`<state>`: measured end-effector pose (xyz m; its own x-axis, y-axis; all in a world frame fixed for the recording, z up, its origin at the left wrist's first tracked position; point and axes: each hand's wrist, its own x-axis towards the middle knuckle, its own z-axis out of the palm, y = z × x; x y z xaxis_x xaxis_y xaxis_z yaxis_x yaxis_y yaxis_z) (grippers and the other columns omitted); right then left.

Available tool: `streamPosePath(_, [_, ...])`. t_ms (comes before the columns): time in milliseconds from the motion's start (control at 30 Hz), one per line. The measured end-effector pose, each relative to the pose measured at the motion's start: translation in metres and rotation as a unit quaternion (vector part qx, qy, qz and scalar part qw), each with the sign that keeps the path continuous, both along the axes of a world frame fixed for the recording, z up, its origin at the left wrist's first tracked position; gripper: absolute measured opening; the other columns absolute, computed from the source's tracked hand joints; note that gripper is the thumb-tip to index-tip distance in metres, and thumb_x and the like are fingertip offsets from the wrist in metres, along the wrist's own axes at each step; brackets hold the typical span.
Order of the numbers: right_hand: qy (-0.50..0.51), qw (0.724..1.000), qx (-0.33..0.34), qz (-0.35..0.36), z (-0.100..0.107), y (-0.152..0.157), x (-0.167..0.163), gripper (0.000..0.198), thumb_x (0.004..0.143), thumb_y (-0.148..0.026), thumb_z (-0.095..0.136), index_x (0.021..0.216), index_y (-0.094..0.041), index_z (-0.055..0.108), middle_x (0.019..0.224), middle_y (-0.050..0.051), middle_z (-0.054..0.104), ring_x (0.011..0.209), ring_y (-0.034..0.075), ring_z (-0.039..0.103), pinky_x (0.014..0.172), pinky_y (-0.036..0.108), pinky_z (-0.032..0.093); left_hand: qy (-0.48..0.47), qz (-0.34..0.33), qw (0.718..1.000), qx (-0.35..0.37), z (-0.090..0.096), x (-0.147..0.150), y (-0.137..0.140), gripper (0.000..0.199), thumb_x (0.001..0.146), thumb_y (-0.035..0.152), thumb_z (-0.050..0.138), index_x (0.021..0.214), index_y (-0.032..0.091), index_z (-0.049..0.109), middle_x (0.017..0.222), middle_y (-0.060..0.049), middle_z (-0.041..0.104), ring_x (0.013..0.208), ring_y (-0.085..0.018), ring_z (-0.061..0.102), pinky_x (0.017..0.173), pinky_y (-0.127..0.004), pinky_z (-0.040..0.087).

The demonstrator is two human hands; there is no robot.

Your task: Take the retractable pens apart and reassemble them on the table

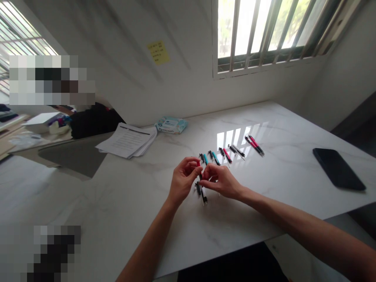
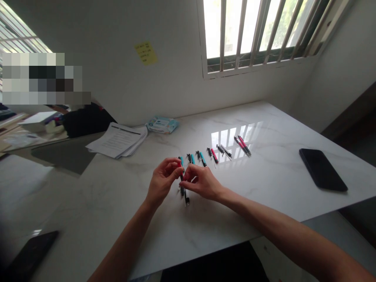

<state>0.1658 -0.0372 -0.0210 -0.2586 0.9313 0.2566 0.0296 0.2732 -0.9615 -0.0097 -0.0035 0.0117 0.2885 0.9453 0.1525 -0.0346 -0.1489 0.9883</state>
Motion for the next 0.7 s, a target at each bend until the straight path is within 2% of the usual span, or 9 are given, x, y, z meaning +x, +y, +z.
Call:
streamPosePath(200, [-0.028,0.995,0.03,-0.091,0.011,0.002,0.011,0.006,0.088,-0.025,0.066,0.088,-0.02,0.062,0.083,0.0,0.064,0.076,0.014,0.062,0.071,0.03,0.056,0.033,0.046,0.998,0.029,-0.007,-0.003,0.007,0.031,0.084,0.038,0.08,0.106,0.017,0.073,0.085,-0.004,0.075,0.071,-0.014,0.066,0.07,-0.026,0.054])
streamPosePath(267, [-0.013,0.99,0.024,-0.135,0.015,0.007,0.018,0.007,0.089,-0.026,0.066,0.092,-0.02,0.064,0.087,0.001,0.066,0.08,0.016,0.064,0.072,0.03,0.056,0.022,0.055,0.998,0.008,-0.007,-0.003,0.007,0.029,0.081,0.038,0.083,0.097,0.016,0.073,0.08,-0.003,0.075,0.068,-0.014,0.066,0.069,-0.026,0.054])
streamPosePath(333, [0.019,0.987,0.015,-0.159,0.017,0.011,0.025,0.01,0.089,-0.029,0.068,0.094,-0.02,0.067,0.09,0.003,0.067,0.082,0.016,0.064,0.071,0.029,0.055,0.019,0.032,0.999,-0.034,-0.006,-0.001,0.005,0.028,0.077,0.038,0.085,0.09,0.016,0.073,0.076,-0.003,0.074,0.068,-0.014,0.067,0.069,-0.027,0.055])
streamPosePath(500, [0.082,0.989,0.001,-0.121,0.02,0.018,0.035,0.02,0.088,-0.037,0.073,0.099,-0.019,0.071,0.088,0.003,0.068,0.08,0.016,0.064,0.069,0.028,0.054,0.032,-0.054,0.99,-0.127,-0.008,0.005,-0.002,0.033,0.071,0.037,0.089,0.089,0.015,0.073,0.083,-0.006,0.078,0.075,-0.017,0.072,0.072,-0.028,0.056])
streamPosePath(700, [0.102,0.99,-0.011,-0.102,0.021,0.016,0.035,0.02,0.088,-0.036,0.074,0.097,-0.019,0.072,0.084,0.002,0.068,0.076,0.014,0.063,0.071,0.028,0.053,0.004,-0.054,0.984,-0.169,-0.013,0.005,-0.002,0.039,0.072,0.039,0.089,0.097,0.016,0.071,0.087,-0.007,0.08,0.078,-0.019,0.074,0.076,-0.03,0.058])
